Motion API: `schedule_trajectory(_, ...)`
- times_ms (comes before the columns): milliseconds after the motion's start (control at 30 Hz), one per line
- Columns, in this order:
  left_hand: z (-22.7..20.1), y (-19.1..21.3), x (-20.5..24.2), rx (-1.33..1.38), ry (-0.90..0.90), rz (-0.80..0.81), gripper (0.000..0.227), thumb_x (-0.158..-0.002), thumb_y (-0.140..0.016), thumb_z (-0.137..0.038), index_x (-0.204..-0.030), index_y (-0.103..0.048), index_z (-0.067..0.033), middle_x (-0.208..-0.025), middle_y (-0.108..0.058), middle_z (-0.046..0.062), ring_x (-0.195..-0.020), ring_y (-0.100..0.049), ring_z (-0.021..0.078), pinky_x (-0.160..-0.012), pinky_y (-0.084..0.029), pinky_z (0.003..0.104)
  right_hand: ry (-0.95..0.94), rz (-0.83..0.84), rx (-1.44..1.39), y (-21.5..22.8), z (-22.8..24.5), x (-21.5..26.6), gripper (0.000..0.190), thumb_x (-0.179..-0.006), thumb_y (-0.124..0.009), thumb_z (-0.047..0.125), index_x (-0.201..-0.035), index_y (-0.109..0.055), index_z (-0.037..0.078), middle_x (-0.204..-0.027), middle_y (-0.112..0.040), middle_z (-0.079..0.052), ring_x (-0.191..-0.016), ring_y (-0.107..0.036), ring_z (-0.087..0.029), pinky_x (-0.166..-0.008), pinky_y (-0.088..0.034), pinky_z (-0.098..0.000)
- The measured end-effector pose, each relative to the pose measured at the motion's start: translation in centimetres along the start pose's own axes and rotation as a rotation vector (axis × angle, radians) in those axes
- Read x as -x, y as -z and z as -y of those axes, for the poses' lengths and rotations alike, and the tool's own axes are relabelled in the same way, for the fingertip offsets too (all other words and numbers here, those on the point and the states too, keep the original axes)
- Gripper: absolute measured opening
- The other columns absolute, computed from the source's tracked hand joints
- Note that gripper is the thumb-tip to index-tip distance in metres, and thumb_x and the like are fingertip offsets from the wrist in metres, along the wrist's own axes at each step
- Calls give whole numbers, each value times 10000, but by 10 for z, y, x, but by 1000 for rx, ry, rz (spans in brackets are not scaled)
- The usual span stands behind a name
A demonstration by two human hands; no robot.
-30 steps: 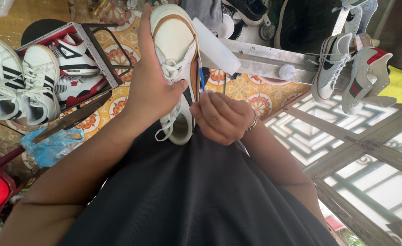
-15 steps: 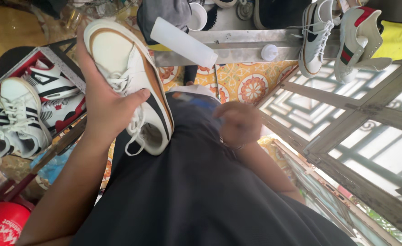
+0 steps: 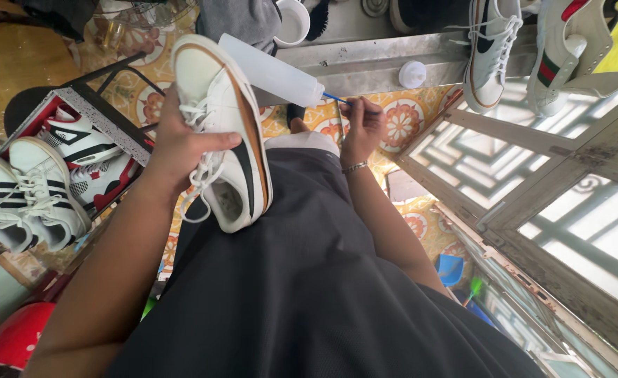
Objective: The person holds a white sneaker with a black swoosh and uses a small blue brush to scrub the side panels and sole edges. They repeatedly dip the brush into a white plastic bottle to apply a cleaning solution while working on the shoe.
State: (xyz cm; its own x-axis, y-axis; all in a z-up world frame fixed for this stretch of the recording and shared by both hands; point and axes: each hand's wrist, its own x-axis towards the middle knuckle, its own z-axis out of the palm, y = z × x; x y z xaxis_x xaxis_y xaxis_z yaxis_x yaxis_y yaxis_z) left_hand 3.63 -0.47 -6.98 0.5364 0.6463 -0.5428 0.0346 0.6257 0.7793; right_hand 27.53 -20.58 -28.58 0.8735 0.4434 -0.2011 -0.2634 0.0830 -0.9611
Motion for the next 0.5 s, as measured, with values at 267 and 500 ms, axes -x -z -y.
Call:
schedule_trajectory(267, 10, -5, -37, 40, 182, 146, 833, -672, -791, 45, -1450, -508, -51, -1266, -683, 79, -1185, -670, 210, -1031, -527, 347, -126, 104, -32, -24, -13, 7, 125, -1017, -668, 57, -1096, -608, -18, -1042, -748, -163, -908, -763, -202, -820, -627, -309)
schedule_trajectory(500, 44, 10, -59, 52, 279, 164, 704, -722, -791, 43, -1388, -564, 24, -1145, -710, 128, -985, -720, 222, -894, -590, 351, -111, 101, 126, -11, -20, 4, 99, -1013, -708, 20, -1096, -669, -17, -985, -732, -105, -784, -653, -109, -673, -529, -234)
